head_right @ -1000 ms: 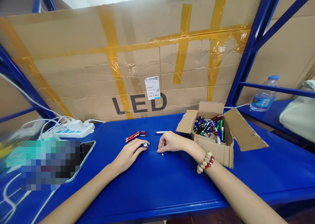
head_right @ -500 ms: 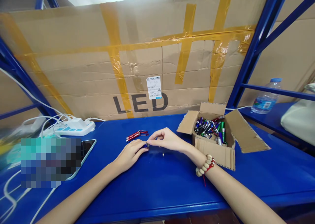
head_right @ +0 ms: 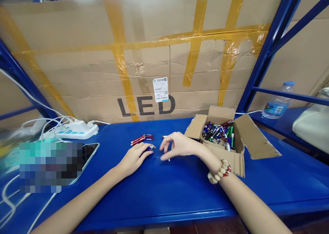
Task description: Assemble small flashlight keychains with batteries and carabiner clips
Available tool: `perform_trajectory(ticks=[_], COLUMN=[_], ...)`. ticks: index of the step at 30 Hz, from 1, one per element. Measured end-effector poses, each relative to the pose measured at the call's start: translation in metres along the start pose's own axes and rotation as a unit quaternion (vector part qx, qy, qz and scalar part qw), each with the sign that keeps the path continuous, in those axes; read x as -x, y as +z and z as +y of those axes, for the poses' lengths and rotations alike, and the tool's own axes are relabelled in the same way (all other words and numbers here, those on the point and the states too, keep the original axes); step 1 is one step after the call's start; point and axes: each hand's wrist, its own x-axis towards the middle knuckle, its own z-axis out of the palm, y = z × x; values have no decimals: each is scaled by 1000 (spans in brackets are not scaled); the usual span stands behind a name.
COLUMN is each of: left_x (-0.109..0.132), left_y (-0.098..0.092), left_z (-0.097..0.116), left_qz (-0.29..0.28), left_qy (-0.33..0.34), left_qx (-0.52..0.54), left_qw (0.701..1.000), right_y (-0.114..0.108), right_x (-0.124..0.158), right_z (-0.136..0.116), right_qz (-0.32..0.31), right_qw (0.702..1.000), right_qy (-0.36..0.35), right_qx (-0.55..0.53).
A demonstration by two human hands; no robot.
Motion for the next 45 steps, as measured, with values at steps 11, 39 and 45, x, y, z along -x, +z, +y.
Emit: perform_trajectory(ticks=[11,39,45], left_x=[0,1,0], left_y=[-1,2,1], left_z=[1,-12,-7], left_qz=[-12,56,58], left_qy=[11,13,36], left_qx=[12,22,7], left_qw=[1000,998,998], right_y=[15,-62,-121], right_x=[-9,44,78], right_z=[1,-19,20], right_qz=[78,534,192], right_qw=[997,843,901], right_qy=[-17,-62,169], right_qx=[-15,17,350])
